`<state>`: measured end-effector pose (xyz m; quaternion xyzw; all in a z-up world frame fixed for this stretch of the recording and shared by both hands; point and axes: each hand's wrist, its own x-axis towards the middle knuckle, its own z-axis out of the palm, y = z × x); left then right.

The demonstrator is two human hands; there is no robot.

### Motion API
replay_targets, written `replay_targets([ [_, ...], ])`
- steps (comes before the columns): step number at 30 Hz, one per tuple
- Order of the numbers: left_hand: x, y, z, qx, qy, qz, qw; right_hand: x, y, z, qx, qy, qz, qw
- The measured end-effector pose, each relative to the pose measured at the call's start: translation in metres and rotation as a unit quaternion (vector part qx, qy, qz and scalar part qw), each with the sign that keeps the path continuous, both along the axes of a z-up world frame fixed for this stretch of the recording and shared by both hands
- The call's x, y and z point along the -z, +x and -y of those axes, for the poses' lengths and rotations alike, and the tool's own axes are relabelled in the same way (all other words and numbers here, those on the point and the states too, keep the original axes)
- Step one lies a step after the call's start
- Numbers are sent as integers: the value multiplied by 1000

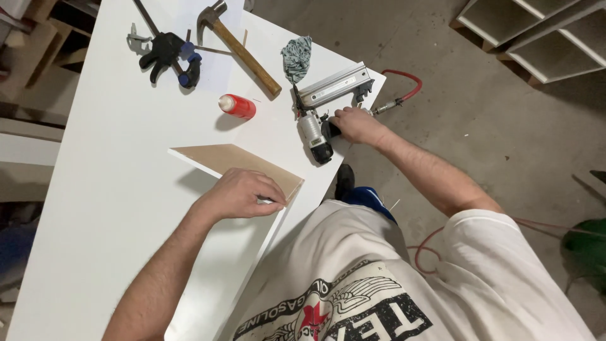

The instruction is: Assembling a white wooden shelf unit by aligning panels and fastening them with a pneumatic nail gun.

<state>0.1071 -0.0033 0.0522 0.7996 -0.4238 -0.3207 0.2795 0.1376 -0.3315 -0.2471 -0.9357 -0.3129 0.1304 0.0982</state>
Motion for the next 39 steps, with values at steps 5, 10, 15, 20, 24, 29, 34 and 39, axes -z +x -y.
replay_targets([
  [5, 7, -2, -3, 20, 20, 17, 999, -80, -61, 19, 30, 50, -37, 998],
  [10, 11, -3, -6, 0, 32, 9, 999, -107, -181, 23, 240, 131, -21, 962],
  [15, 9, -2, -6, 5, 30, -9, 1000, -132, -301, -29, 411, 375, -86, 826],
  [20, 7, -5, -2, -1, 50, -11, 999, -145, -338, -61, 299, 658, -229, 652],
  [24, 1, -4, 4, -19, 23, -45, 999, -132, -350, -105, 262, 778, -270, 504],
  [29, -6, -5, 11, 14, 11, -14, 1000, -162, -342, -124, 337, 776, -368, 385],
  [34, -3, -5, 12, 31, -33, -24, 999, -158, -346, -142, 367, 811, -359, 282],
  [39, -2, -4, 11, 33, -25, -11, 999, -155, -347, -152, 349, 839, -375, 183],
])
